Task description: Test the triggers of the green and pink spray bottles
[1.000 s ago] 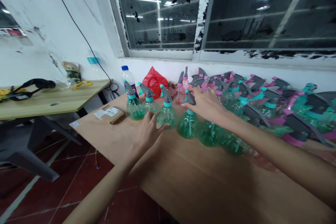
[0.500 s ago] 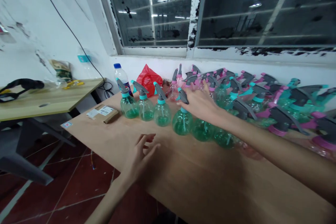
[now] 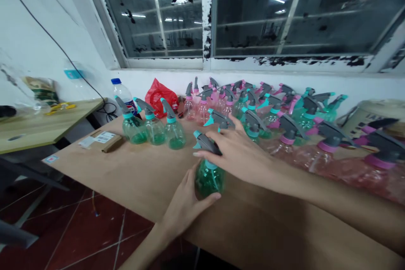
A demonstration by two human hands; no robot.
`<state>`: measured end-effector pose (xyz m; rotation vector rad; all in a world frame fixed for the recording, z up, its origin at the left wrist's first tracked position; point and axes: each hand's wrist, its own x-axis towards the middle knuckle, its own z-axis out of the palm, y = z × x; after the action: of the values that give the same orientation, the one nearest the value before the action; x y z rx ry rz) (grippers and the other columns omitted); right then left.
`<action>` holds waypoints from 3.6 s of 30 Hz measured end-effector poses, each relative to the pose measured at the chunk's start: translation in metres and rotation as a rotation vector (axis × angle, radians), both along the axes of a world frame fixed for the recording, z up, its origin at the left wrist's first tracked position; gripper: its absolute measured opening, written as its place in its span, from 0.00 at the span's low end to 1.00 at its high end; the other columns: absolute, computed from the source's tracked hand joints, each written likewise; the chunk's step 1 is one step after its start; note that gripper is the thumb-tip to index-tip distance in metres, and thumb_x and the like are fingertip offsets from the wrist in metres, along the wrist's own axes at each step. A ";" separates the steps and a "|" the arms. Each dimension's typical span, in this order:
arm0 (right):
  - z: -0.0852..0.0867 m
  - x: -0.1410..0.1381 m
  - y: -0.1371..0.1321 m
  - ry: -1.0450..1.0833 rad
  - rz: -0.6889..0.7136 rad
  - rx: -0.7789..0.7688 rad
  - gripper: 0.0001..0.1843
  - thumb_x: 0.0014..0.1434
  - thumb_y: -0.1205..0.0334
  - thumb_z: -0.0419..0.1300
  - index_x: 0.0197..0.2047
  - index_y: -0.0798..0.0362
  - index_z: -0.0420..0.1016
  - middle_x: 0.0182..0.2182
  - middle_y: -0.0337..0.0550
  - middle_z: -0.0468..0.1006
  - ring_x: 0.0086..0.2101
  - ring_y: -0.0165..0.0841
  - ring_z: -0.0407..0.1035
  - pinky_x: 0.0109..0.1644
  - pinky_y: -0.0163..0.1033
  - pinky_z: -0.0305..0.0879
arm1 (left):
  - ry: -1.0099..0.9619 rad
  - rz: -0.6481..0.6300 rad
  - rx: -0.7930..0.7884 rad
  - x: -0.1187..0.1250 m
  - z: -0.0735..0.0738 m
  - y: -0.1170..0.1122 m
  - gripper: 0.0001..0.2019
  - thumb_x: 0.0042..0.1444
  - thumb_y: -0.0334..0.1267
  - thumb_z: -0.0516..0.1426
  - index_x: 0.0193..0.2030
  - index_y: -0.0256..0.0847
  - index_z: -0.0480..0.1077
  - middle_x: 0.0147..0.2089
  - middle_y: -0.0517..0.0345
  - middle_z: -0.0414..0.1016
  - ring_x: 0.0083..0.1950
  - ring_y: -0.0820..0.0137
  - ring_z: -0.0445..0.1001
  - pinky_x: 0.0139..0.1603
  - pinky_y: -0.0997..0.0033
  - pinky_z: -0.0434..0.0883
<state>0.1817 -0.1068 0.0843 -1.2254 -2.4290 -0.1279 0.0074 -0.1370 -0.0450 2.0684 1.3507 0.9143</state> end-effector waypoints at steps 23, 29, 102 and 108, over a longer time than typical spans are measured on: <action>-0.074 0.100 -0.061 0.923 0.089 -0.230 0.16 0.57 0.62 0.60 0.50 0.46 0.72 0.46 0.44 0.77 0.49 0.41 0.71 0.51 0.49 0.69 | 0.144 -0.281 -0.020 0.100 -0.017 -0.043 0.50 0.52 0.56 0.62 0.73 0.53 0.35 0.69 0.40 0.58 0.67 0.44 0.59 0.61 0.35 0.63; -0.073 0.105 -0.053 0.876 0.179 -0.223 0.19 0.53 0.68 0.55 0.46 0.42 0.74 0.36 0.39 0.77 0.36 0.38 0.73 0.46 0.49 0.70 | 0.375 -0.267 0.248 0.066 -0.033 -0.025 0.51 0.50 0.59 0.62 0.73 0.51 0.37 0.71 0.44 0.52 0.69 0.46 0.55 0.63 0.39 0.61; -0.076 0.127 -0.042 0.856 0.152 -0.321 0.17 0.57 0.70 0.56 0.48 0.46 0.74 0.30 0.37 0.75 0.32 0.34 0.72 0.42 0.42 0.70 | 0.657 -0.088 0.370 0.062 -0.035 -0.017 0.27 0.67 0.44 0.49 0.69 0.38 0.51 0.71 0.43 0.53 0.72 0.55 0.49 0.66 0.45 0.59; -0.078 0.125 -0.043 0.888 0.115 -0.211 0.05 0.61 0.62 0.58 0.35 0.49 0.74 0.33 0.39 0.79 0.35 0.34 0.75 0.37 0.39 0.69 | 0.647 -0.078 0.395 0.062 -0.037 -0.017 0.27 0.67 0.44 0.49 0.70 0.39 0.50 0.71 0.45 0.53 0.71 0.56 0.51 0.66 0.47 0.60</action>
<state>0.3071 -0.1494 0.0060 -0.9281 -1.7327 0.5945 0.0691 -0.1542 -0.0822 2.8666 1.4562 0.5154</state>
